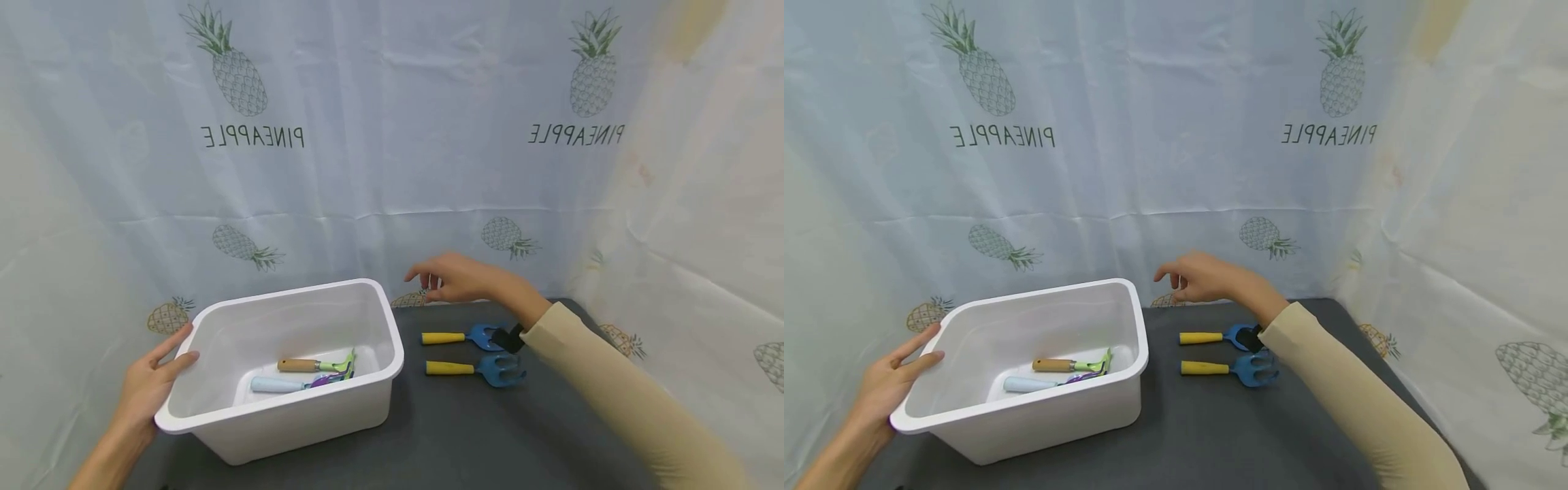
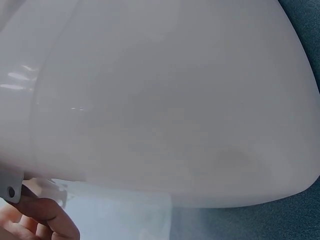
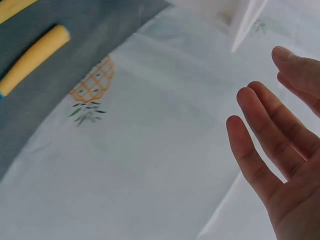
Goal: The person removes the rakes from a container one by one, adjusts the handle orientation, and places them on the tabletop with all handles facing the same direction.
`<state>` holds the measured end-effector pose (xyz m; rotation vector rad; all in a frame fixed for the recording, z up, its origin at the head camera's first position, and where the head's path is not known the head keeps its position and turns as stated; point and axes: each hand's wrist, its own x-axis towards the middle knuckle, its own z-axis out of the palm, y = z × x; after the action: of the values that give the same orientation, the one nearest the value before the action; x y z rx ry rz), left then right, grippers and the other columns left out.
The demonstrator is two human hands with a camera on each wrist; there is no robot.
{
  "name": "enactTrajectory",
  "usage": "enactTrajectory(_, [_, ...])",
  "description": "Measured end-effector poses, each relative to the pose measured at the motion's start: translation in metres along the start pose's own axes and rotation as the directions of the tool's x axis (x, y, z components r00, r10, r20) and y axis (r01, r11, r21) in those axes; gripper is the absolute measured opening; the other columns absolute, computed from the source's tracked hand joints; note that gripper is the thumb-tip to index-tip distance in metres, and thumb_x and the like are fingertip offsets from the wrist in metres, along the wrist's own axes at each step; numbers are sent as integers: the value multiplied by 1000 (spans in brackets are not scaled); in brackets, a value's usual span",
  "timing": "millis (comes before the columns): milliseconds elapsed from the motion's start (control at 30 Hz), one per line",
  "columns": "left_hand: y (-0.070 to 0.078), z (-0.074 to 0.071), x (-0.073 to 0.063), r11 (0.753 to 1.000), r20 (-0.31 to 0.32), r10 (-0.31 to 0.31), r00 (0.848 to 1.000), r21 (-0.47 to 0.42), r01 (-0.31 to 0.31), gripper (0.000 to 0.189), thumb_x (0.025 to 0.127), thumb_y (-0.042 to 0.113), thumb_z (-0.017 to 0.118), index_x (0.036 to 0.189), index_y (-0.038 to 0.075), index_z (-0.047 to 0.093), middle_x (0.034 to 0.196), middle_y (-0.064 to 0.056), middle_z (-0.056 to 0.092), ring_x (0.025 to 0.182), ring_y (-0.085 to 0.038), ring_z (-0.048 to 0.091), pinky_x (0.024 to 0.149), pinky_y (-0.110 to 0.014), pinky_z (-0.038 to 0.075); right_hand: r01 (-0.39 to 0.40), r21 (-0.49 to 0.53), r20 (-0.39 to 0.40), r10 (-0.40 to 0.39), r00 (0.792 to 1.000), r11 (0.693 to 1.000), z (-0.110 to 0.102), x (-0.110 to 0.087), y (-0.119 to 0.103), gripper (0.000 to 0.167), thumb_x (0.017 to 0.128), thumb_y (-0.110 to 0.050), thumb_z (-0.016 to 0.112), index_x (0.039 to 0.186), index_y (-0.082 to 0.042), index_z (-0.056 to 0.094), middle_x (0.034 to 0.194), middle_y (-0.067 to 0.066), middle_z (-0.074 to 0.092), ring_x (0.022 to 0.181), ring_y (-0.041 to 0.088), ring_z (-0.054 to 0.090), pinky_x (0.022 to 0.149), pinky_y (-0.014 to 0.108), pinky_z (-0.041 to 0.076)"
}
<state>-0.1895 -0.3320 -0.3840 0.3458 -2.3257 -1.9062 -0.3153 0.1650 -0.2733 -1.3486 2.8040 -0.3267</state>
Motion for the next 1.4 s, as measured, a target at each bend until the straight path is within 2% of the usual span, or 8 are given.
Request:
enactTrajectory(67, [-1, -1, 0, 1000, -2, -3, 1000, -3, 3, 70, 99, 26, 72, 160, 28, 38, 94, 42, 58, 76, -2, 73, 62, -28, 63, 23, -9, -4, -23, 1000, 1000, -3, 7, -4, 39, 94, -14, 75, 132, -16, 67, 102, 2, 71, 91, 15, 71, 81, 31, 60])
enactTrajectory(167, [-3, -1, 2, 1000, -5, -21, 1000, 14, 21, 70, 99, 28, 71, 160, 30, 37, 132, 21, 66, 77, 0, 73, 63, -27, 63, 52, -16, -6, -52, 999, 999, -9, 16, -12, 37, 95, -14, 74, 132, -16, 67, 103, 2, 71, 92, 15, 71, 81, 31, 60])
enactTrajectory(300, [-4, 0, 4, 999, -3, -45, 999, 25, 45, 70, 100, 31, 71, 161, 31, 35, 172, -5, 19, 81, 3, 71, 66, -26, 63, 64, -19, 1, -64, 998, 998, -15, 28, -22, 37, 95, -15, 73, 132, -16, 67, 104, 3, 71, 94, 16, 71, 83, 32, 60])
enactTrajectory(600, [-3, 3, 3, 998, -7, -31, 999, 54, 32, 71, 100, 31, 70, 161, 30, 34, 169, -4, 22, 81, 5, 71, 67, -24, 63, 73, -28, 27, -73, 997, 997, -19, 54, -46, 37, 97, -18, 71, 134, -18, 66, 107, 1, 72, 96, 14, 69, 84, 30, 59])
enactTrajectory(767, [-3, 3, 2, 1000, -13, -9, 1000, 18, 9, 70, 99, 29, 72, 160, 28, 37, 133, 32, 56, 81, 1, 72, 66, -27, 63, 82, -33, 44, -80, 996, 996, -18, 70, -59, 37, 98, -21, 72, 135, -18, 66, 107, -1, 72, 97, 13, 68, 86, 29, 58])
enactTrajectory(1000, [-4, 3, 1, 999, -16, -7, 1000, 51, 8, 69, 100, 29, 70, 160, 29, 36, 146, 21, 53, 81, 3, 71, 67, -25, 63, 112, -23, 70, -110, 991, 993, -11, 96, -76, 36, 98, -22, 71, 134, -19, 66, 104, -1, 71, 96, 13, 67, 87, 26, 56])
enactTrajectory(1133, [-2, 3, 0, 1000, -15, 0, 1000, -16, 0, 69, 98, 25, 73, 159, 27, 40, 99, 41, 60, 78, -2, 74, 64, -29, 63, 133, -11, 76, -131, 988, 991, -7, 110, -85, 35, 99, -22, 71, 133, -19, 66, 103, -1, 72, 95, 13, 67, 88, 24, 55])
enactTrajectory(1400, [0, 2, 0, 1000, -16, -2, 1000, 13, 2, 69, 99, 25, 71, 160, 28, 38, 94, 41, 60, 78, 1, 72, 64, -26, 62, 161, 5, 97, -161, 982, 987, 3, 135, -105, 36, 99, -24, 70, 135, -16, 66, 107, 0, 74, 101, 14, 68, 92, 25, 54])
